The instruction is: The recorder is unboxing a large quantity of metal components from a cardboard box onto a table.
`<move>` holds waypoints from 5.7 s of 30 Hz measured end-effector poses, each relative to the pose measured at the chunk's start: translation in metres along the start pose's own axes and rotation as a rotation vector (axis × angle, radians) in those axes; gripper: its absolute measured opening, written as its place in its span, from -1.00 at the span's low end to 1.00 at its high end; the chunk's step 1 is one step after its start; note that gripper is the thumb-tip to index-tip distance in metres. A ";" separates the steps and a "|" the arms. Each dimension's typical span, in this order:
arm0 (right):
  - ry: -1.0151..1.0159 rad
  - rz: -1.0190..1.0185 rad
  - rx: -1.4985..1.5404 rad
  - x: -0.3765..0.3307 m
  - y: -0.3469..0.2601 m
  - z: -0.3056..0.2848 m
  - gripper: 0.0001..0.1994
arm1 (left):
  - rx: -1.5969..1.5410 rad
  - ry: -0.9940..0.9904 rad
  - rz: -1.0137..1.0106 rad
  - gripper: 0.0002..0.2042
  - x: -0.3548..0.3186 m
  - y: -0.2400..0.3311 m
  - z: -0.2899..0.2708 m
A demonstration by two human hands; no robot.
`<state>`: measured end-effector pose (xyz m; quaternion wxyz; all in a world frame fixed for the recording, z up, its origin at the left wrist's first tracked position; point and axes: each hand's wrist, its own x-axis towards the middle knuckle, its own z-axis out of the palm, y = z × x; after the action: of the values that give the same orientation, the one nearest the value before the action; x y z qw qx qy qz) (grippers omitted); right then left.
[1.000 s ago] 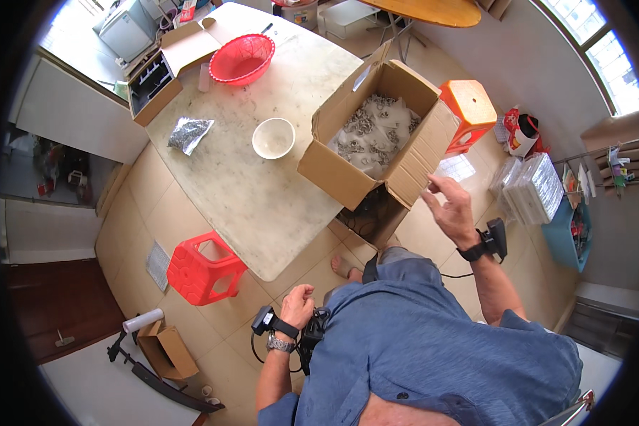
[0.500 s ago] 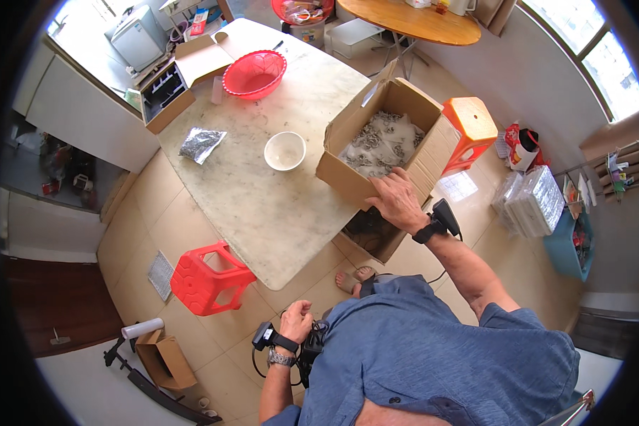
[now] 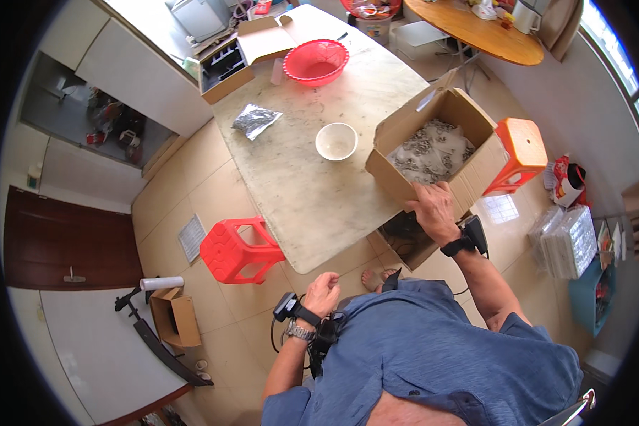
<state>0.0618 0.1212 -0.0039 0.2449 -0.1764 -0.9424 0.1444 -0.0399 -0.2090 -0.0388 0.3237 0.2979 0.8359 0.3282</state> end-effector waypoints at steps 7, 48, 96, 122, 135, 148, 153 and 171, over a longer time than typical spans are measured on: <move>0.002 0.049 -0.035 0.006 0.000 0.003 -0.63 | -0.270 0.072 -0.176 -0.68 0.047 0.018 0.002; -0.007 0.236 -0.125 0.046 -0.038 0.023 -0.57 | -1.174 -0.070 -0.474 -0.59 0.420 0.003 -0.036; -0.071 0.238 -0.048 0.051 -0.029 0.008 -0.53 | -0.569 -0.356 0.318 -0.44 0.308 0.177 -0.046; -0.410 0.985 -0.102 0.105 0.153 0.004 -0.56 | -0.448 0.165 0.387 -0.55 0.312 0.175 -0.021; -0.524 0.917 -0.150 0.089 0.181 0.018 -0.87 | -0.328 0.108 0.327 -0.46 0.297 0.176 -0.034; -0.298 1.100 0.455 0.108 0.060 0.011 -0.81 | -0.398 0.091 0.285 -0.52 0.238 0.130 -0.058; -0.188 1.182 0.686 0.108 0.069 0.008 -0.80 | -0.323 -0.008 0.219 -0.58 0.237 0.119 -0.061; -0.365 0.765 -0.179 0.103 0.093 0.045 -0.82 | -0.352 0.034 0.385 -0.70 0.238 0.123 -0.057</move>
<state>-0.0216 0.2375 -0.0324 -0.0132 -0.5050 -0.8458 0.1714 -0.1925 0.0145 0.0024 0.2880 0.3851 0.6993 0.5289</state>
